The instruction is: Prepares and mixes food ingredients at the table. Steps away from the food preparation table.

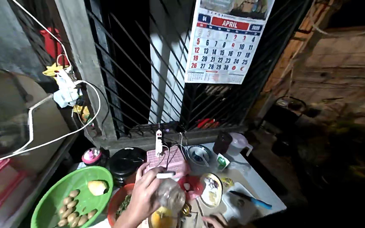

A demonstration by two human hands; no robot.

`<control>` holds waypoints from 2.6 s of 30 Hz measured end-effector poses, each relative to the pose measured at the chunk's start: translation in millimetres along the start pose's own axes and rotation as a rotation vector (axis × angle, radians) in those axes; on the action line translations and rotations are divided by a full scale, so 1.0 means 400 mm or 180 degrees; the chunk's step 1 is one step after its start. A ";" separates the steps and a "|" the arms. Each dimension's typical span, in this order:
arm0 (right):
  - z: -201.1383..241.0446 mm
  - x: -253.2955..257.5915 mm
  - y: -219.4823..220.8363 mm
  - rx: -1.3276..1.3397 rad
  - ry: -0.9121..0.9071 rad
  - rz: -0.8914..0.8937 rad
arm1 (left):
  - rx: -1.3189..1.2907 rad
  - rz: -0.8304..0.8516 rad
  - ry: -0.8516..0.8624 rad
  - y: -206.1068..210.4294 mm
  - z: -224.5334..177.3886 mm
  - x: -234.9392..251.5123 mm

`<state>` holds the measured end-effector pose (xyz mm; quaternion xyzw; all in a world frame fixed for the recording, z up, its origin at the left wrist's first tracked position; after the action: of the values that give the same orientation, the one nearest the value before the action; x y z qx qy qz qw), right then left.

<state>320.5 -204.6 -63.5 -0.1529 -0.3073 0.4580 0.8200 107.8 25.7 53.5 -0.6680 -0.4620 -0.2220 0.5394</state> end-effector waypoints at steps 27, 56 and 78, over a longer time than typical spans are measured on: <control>0.010 0.335 0.261 0.2416 0.1438 0.1996 | 0.1803 0.1576 -0.2024 0.232 0.057 -0.142; 0.002 0.317 0.398 0.1947 0.1940 0.2042 | 0.1473 0.1307 -0.3535 0.177 0.099 -0.470; -0.070 0.311 0.420 -0.0042 0.0499 0.1770 | 0.1005 0.1157 -0.4274 -0.023 -0.108 -0.814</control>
<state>276.8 -9.1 -128.9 -0.2715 -0.1923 0.6500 0.6833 -45.9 -137.2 -186.7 -0.6409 -0.6024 0.4004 0.2571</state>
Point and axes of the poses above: each hand's wrist, its own x-axis towards the middle knuckle, its own y-axis out of the palm, z = x × y, the point moved 5 cm from there along x, towards the middle knuckle, and after that the axes turned 5 degrees about -y, right-handed, at the moved point
